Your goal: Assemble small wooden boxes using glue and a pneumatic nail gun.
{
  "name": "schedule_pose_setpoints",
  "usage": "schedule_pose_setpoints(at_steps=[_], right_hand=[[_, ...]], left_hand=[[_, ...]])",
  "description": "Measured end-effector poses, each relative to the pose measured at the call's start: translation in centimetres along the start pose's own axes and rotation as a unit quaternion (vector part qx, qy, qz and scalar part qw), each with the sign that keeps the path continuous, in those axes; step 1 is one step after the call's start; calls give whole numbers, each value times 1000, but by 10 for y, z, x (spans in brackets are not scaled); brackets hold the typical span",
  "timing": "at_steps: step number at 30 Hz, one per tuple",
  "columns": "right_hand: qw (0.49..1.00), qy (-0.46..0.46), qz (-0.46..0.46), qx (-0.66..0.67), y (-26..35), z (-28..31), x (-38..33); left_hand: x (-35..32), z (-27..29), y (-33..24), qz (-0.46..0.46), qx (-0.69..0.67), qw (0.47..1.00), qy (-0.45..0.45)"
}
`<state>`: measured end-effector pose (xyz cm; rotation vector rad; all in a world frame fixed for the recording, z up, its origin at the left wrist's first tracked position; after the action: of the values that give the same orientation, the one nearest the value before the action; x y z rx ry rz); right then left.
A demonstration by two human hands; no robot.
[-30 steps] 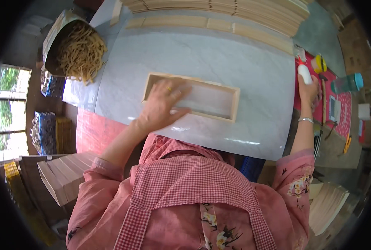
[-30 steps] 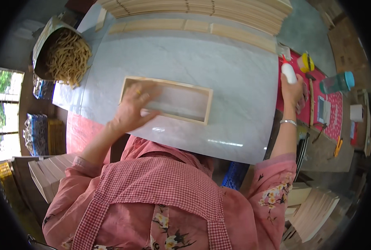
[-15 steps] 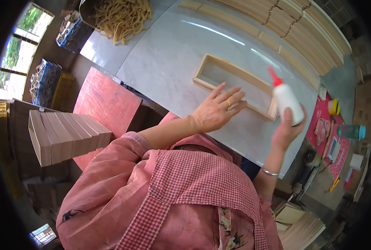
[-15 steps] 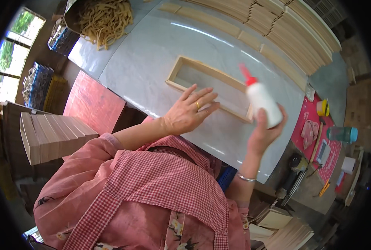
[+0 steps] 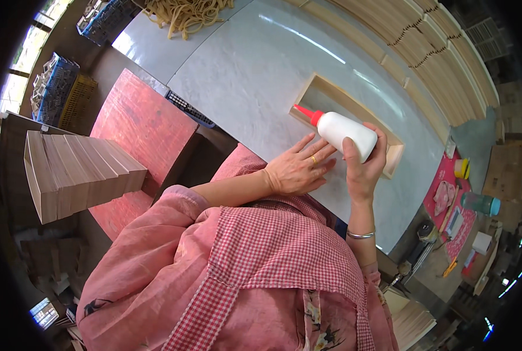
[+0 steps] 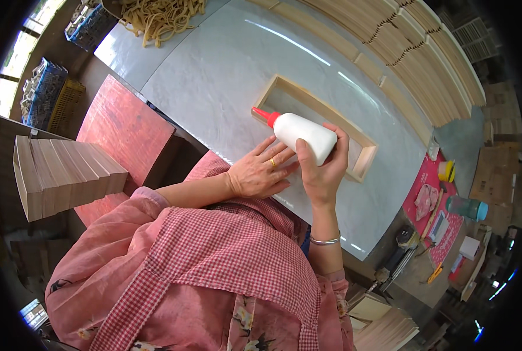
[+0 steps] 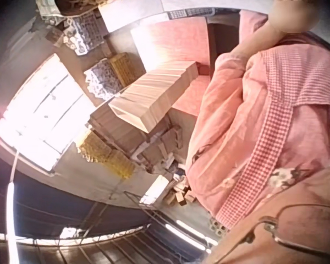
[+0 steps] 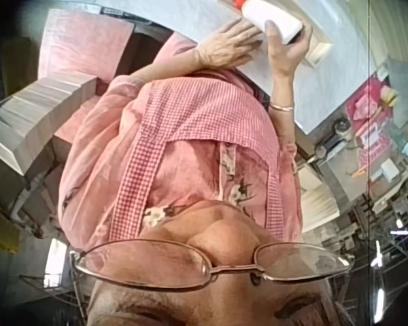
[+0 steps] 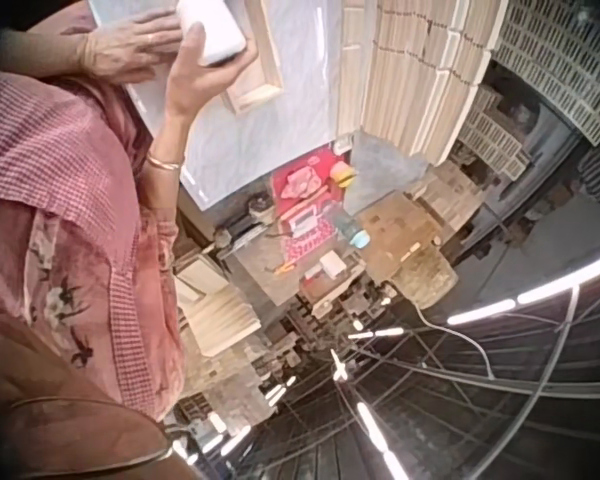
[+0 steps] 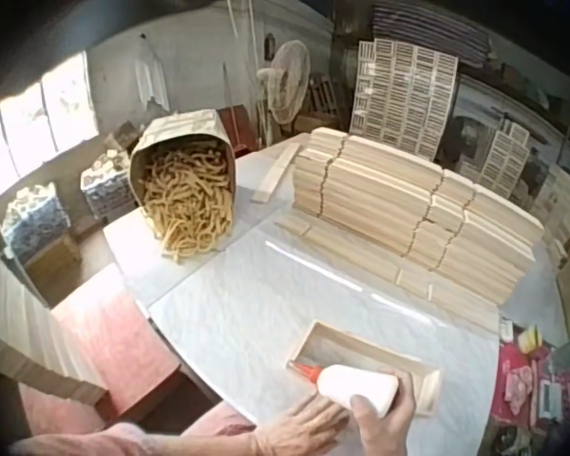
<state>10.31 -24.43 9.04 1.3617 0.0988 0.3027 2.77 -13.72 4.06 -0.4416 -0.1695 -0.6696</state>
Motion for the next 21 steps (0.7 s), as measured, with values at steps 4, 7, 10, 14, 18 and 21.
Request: schedule_pose_setpoints(at_steps=[4, 7, 10, 14, 18, 21], right_hand=[[1000, 1, 5, -9, -1, -2, 5], [1000, 1, 9, -16, -1, -2, 8], [998, -6, 42, -48, 6, -1, 11], [995, -13, 67, -70, 9, -1, 17], [992, -18, 88, -92, 14, -1, 24], [987, -19, 104, -123, 19, -3, 29]], left_hand=[[1, -1, 1, 1, -3, 1000, 3], [1, -2, 1, 0, -3, 1000, 2], [1, -3, 3, -1, -17, 1000, 8], [2, -1, 3, -2, -25, 1000, 14], [2, -1, 3, -3, -27, 1000, 14], [1, -3, 3, -6, -28, 1000, 4]])
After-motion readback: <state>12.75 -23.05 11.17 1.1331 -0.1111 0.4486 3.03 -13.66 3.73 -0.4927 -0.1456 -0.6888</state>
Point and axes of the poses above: each hand's wrist, its own x-axis towards the middle knuckle, its own z-axis out of the back of the hand, y = z × x, the point moved 9 cm from there along x, towards the middle knuckle, and after that the axes turned 10 degrees about y, right-handed, at the moved point
